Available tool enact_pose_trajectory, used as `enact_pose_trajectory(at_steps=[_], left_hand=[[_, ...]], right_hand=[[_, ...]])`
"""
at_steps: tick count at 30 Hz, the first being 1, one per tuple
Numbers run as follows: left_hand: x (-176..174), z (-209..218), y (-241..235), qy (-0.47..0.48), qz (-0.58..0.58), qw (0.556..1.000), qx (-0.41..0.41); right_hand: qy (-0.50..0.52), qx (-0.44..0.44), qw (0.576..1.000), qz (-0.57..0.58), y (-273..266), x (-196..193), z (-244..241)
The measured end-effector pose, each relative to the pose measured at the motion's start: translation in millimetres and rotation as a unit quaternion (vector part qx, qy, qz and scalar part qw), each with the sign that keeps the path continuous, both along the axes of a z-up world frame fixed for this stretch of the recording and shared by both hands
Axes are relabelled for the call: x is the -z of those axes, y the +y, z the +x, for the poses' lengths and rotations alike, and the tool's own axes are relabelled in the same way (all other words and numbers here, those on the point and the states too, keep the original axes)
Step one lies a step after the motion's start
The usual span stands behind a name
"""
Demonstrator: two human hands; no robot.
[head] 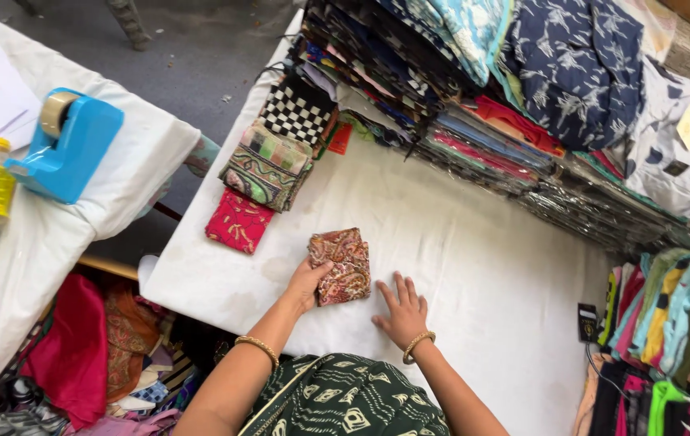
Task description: The person folds several pieces of patterned fabric and clothing on a white table. They unfold each item, smooth it out, and fold it into a neat rectangle before stacking it with the others. The items include a green patterned cloth, a brown paisley cloth, a beige cloth, a blue checkered cloth, an orange patterned cloth, and a red and green garment.
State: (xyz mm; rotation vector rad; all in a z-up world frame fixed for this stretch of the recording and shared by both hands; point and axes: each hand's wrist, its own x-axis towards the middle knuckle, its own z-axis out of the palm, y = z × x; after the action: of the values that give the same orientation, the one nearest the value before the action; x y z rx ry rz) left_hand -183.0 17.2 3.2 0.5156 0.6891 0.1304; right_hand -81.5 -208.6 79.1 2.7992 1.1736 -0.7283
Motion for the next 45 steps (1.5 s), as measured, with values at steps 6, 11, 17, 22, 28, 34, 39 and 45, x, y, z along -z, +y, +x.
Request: enact_pose_trajectory(at_steps=[6, 11, 17, 22, 28, 34, 39, 45], left_hand=[[-46.8, -14.7, 27.2, -0.087, -0.039, 0.989, -0.11], [-65.6, -41.4, 82.9, -0.134, -0.006, 0.953, -0.272], [-35.6, -45.2, 115.2, -0.113, 0.027, 0.902, -0.415], [-50.0, 4.2, 133.7, -0.125, 0.061, 0.905, -0.403], [-84.5, 118.3, 189.6, -0.203, 0.046, 0.906, -0.368], [-7.3, 204.2, 236.6, -0.133, 0.045, 0.922, -0.36], [-7.9, 216.8, 228.4, 0.024, -0.01, 0.924, -0.38], [24.3, 232.4, 244.7, 0.022, 0.056, 0.918, -0.393]], right_hand=[[0.019, 0.021, 0.997, -0.067, 6.0, 7.9, 4.6], [0.033, 0.019, 0.993, -0.108, 15.8, -3.7, 3.7], [0.033, 0.022, 0.991, -0.126, 18.0, -7.4, 5.5], [0.049, 0.027, 0.989, -0.139, 21.4, -22.5, 3.3], [0.071, -0.011, 0.978, -0.197, 29.5, -54.9, 5.4], [0.138, -0.006, 0.956, -0.258, 44.2, -82.4, 11.2], [0.162, -0.002, 0.953, -0.255, 42.0, -81.6, 15.6], [-0.154, -0.091, 0.979, 0.092, 10.4, 5.0, 11.8]])
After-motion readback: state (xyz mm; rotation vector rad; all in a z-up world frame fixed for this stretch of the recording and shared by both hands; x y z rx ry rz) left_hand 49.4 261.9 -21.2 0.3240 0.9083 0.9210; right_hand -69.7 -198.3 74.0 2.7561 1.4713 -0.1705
